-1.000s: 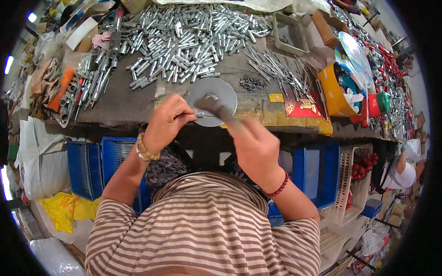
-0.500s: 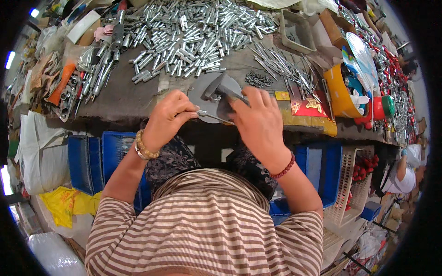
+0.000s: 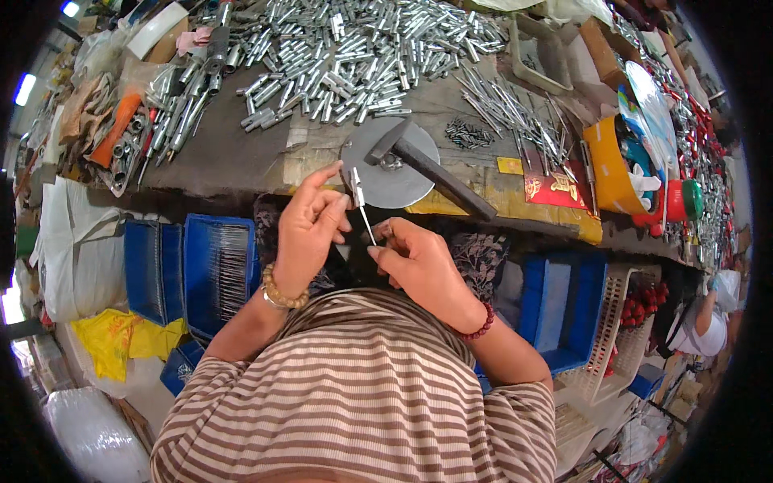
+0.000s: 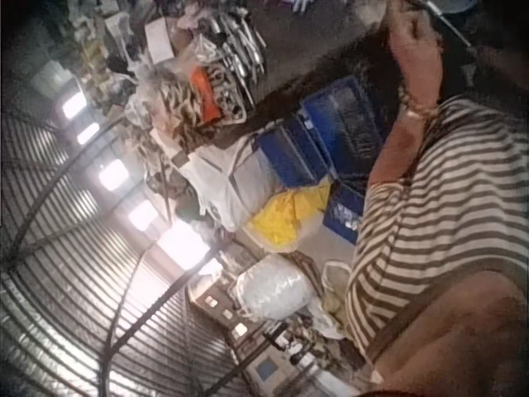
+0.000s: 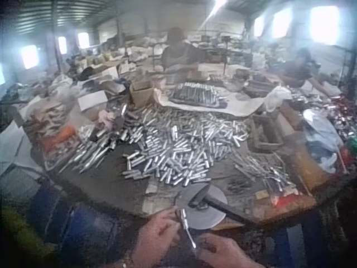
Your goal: Assembling and inspecting small metal hardware components at a workbench.
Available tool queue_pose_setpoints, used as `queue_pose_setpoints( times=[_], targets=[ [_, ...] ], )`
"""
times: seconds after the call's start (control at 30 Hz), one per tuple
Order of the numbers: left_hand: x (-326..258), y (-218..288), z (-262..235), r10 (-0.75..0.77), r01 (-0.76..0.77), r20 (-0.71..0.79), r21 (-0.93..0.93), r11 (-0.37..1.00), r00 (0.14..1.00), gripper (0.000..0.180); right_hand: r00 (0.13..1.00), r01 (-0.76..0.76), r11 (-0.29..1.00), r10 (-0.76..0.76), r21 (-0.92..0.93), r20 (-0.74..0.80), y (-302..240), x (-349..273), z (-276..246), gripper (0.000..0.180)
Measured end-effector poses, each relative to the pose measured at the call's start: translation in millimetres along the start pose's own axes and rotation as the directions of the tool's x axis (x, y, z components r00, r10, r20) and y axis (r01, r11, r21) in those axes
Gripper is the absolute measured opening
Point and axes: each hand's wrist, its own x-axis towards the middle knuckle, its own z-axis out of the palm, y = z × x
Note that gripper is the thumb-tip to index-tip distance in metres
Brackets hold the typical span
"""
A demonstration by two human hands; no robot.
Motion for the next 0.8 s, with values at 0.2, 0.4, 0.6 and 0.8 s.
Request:
queue_pose_setpoints(
  times=[0.2, 0.4, 0.6, 0.8],
  targets=[
    [-6, -3, -13, -0.145, 0.150, 0.038, -0.328, 0.933, 0.989, 0.057, 0.999, 0.032, 0.991, -0.035, 0.129, 0.019, 6, 4, 25, 0.021],
    [-20, -11, -37, -0.114, 0.075, -0.119, -0.291, 0.954, 0.986, 0.061, 0.993, 0.074, 0.993, -0.082, 0.093, 0.085, 6, 11, 52, 0.034],
    [-77, -60, -143, -0.251, 0.231, -0.457, -0.099, 0.968, 0.854, 0.050, 0.987, -0.006, 1.000, 0.001, 0.029, 0.162, 24, 16, 42, 0.037],
    [-200, -195, -298, -0.314, 0.803, -0.860, 0.167, 0.572, 0.402, 0.036, 0.980, -0.102, 0.993, 0.091, 0.056, 0.178, 44, 30, 46, 0.033]
  ],
)
